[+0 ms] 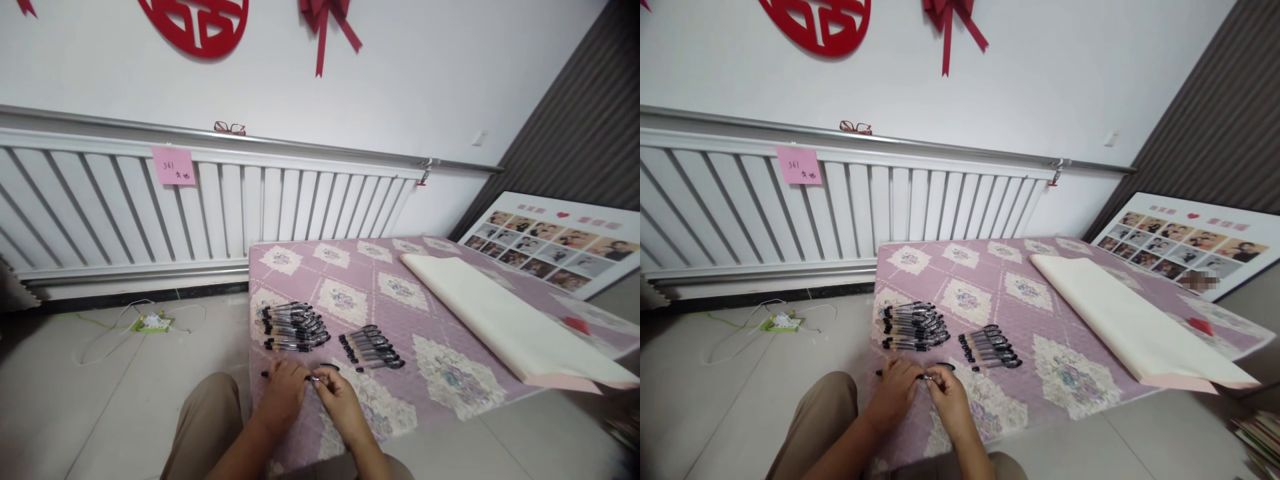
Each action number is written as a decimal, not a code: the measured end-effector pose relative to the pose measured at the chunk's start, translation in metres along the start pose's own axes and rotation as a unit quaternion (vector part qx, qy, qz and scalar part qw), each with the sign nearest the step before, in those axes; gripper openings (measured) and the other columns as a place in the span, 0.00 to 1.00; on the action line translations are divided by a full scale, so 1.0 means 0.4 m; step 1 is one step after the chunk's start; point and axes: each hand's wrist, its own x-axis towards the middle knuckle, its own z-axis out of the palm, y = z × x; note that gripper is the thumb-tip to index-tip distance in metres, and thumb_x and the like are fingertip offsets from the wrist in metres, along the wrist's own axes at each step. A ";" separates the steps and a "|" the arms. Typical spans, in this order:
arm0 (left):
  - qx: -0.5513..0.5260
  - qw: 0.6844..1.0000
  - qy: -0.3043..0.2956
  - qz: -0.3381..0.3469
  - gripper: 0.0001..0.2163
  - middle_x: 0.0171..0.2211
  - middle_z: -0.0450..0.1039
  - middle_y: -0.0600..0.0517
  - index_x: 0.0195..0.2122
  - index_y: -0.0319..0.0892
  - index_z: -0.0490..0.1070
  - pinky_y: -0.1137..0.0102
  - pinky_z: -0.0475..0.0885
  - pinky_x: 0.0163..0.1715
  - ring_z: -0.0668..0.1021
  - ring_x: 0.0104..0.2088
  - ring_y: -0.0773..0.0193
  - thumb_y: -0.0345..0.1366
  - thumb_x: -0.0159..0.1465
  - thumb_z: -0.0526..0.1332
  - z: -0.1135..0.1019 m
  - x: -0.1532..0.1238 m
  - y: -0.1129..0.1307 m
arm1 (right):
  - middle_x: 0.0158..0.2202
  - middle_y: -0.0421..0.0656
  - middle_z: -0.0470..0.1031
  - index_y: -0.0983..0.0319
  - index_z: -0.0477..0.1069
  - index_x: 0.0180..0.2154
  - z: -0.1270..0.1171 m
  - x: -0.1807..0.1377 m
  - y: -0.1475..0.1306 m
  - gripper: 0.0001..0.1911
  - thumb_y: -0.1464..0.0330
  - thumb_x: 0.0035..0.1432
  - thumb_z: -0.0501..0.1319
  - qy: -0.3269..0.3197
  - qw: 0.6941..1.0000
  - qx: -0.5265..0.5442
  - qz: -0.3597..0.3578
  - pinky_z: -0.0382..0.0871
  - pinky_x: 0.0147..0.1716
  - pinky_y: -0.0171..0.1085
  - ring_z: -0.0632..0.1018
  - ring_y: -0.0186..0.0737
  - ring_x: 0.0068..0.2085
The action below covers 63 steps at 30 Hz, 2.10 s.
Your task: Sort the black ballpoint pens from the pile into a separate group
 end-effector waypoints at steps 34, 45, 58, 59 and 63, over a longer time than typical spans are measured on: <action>0.017 0.999 0.029 0.015 0.07 0.37 0.73 0.54 0.39 0.46 0.70 0.60 0.58 0.51 0.72 0.42 0.61 0.29 0.65 0.54 0.013 0.001 -0.012 | 0.27 0.40 0.74 0.60 0.73 0.30 0.002 0.003 -0.042 0.08 0.63 0.53 0.59 -0.021 0.999 -0.047 -0.008 0.68 0.34 0.35 0.74 0.40 0.32; 0.041 0.998 0.023 0.032 0.08 0.35 0.73 0.54 0.39 0.46 0.70 0.58 0.57 0.52 0.72 0.40 0.60 0.30 0.67 0.52 0.032 -0.003 -0.023 | 0.29 0.42 0.73 0.60 0.69 0.29 0.009 0.002 -0.028 0.10 0.62 0.57 0.55 -0.030 0.991 -0.122 -0.043 0.66 0.34 0.36 0.73 0.41 0.33; 0.058 0.995 0.087 -0.004 0.09 0.42 0.74 0.53 0.46 0.49 0.69 0.56 0.57 0.53 0.73 0.44 0.58 0.34 0.65 0.56 0.027 -0.008 -0.015 | 0.26 0.41 0.73 0.59 0.69 0.26 0.026 -0.005 -0.019 0.18 0.56 0.60 0.51 0.043 0.987 -0.142 -0.063 0.66 0.32 0.35 0.73 0.41 0.30; 0.055 0.994 0.091 -0.008 0.09 0.42 0.74 0.53 0.46 0.49 0.69 0.56 0.57 0.53 0.72 0.44 0.58 0.34 0.65 0.57 0.026 -0.008 -0.013 | 0.26 0.42 0.73 0.59 0.69 0.26 0.025 -0.005 -0.020 0.18 0.55 0.60 0.51 0.052 0.988 -0.136 -0.057 0.66 0.32 0.35 0.73 0.41 0.30; 0.048 0.996 0.078 -0.018 0.09 0.41 0.74 0.52 0.45 0.49 0.70 0.54 0.56 0.53 0.72 0.44 0.57 0.33 0.65 0.55 0.019 -0.008 -0.006 | 0.27 0.42 0.74 0.60 0.71 0.27 0.018 -0.006 -0.026 0.19 0.54 0.60 0.52 0.074 0.990 -0.114 -0.032 0.67 0.33 0.35 0.73 0.41 0.31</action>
